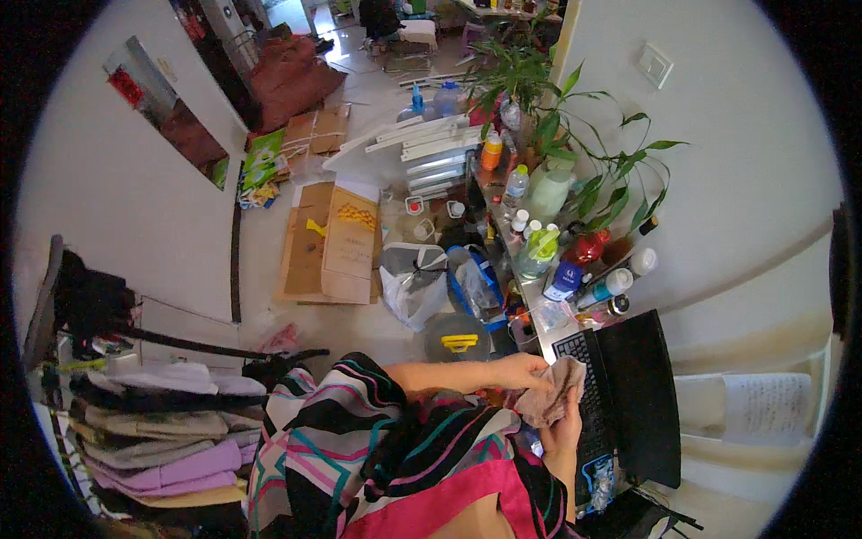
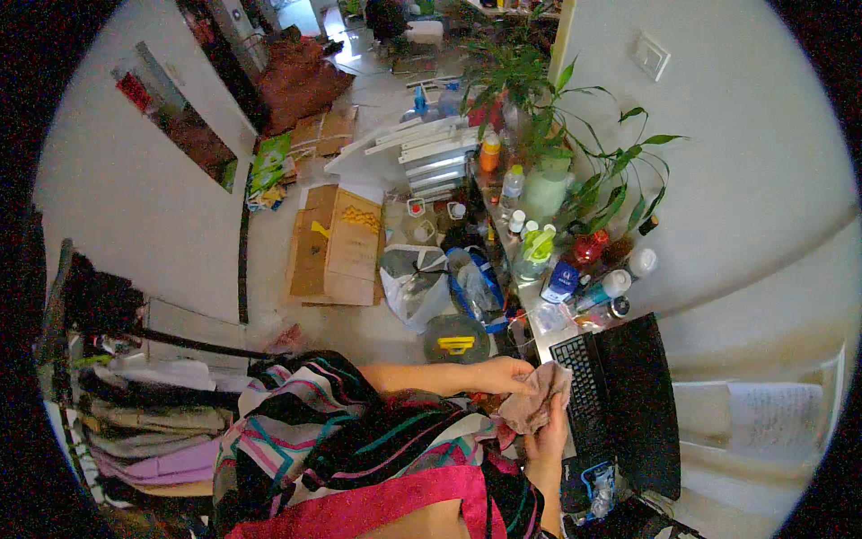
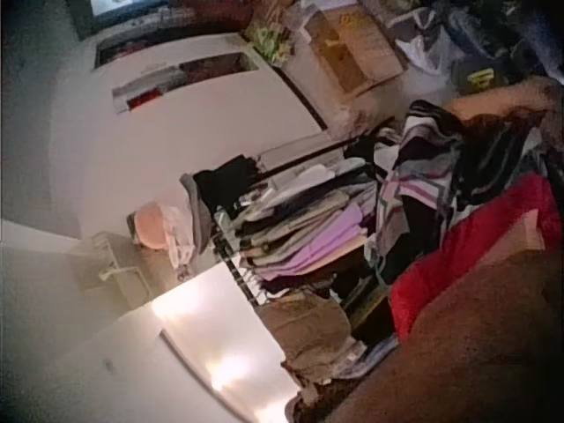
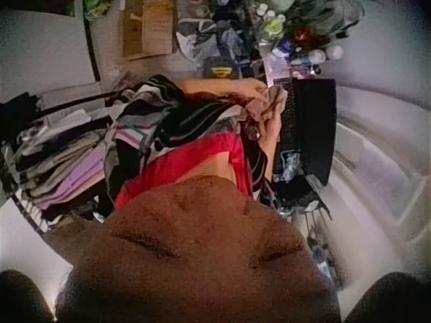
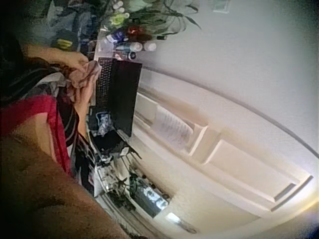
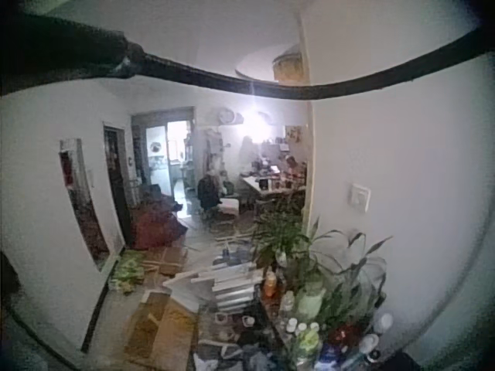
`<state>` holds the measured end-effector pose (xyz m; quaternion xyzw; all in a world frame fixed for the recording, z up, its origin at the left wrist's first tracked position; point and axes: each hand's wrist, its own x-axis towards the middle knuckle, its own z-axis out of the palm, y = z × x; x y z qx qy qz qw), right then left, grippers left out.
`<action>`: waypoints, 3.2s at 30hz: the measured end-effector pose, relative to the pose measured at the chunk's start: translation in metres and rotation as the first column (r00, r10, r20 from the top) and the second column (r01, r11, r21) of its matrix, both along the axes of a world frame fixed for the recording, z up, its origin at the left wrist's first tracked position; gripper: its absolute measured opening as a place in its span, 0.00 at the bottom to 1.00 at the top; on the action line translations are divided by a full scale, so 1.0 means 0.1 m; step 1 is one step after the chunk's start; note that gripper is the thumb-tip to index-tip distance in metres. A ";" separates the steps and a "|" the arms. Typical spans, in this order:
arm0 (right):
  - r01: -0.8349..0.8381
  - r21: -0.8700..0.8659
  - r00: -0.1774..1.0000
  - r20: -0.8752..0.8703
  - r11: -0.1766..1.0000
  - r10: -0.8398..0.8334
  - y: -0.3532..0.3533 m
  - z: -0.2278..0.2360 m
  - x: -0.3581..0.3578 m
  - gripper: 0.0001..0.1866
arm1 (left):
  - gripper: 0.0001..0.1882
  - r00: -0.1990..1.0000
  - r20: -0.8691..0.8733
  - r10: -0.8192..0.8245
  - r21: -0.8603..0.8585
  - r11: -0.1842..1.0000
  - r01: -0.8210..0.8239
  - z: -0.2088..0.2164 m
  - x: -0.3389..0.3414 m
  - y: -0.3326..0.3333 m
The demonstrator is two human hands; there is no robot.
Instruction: The person wipes a white table with a cloth, then moves to a desk area to wipe a laptop, keyboard, and router. They also wipe a drawer front and handle a small blue container and a set of pens, placing them back on the desk.
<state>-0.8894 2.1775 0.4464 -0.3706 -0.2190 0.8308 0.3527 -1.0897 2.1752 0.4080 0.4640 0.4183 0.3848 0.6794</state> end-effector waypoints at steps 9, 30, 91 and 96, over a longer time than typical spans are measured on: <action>0.015 0.032 0.967 0.253 0.999 -0.023 -0.66 -0.24 0.53 0.37 | 0.14 0.734 -0.486 0.475 0.572 0.807 -0.144 0.25 0.32 -0.78; -0.014 -0.078 0.975 -0.221 0.997 -0.004 -0.85 -0.19 0.01 0.31 | 0.32 0.723 -0.611 0.322 0.708 0.630 0.318 0.61 0.11 -1.59; 0.139 -0.108 0.922 -0.347 0.984 -0.169 -0.95 0.14 0.66 0.23 | 0.27 0.620 -0.663 0.420 0.744 0.459 0.485 0.79 0.74 -1.25; 0.330 -0.061 0.881 -0.338 0.942 -0.331 -1.21 0.22 1.23 0.26 | 0.29 0.645 -0.698 0.311 0.713 0.385 0.586 0.88 1.18 -1.22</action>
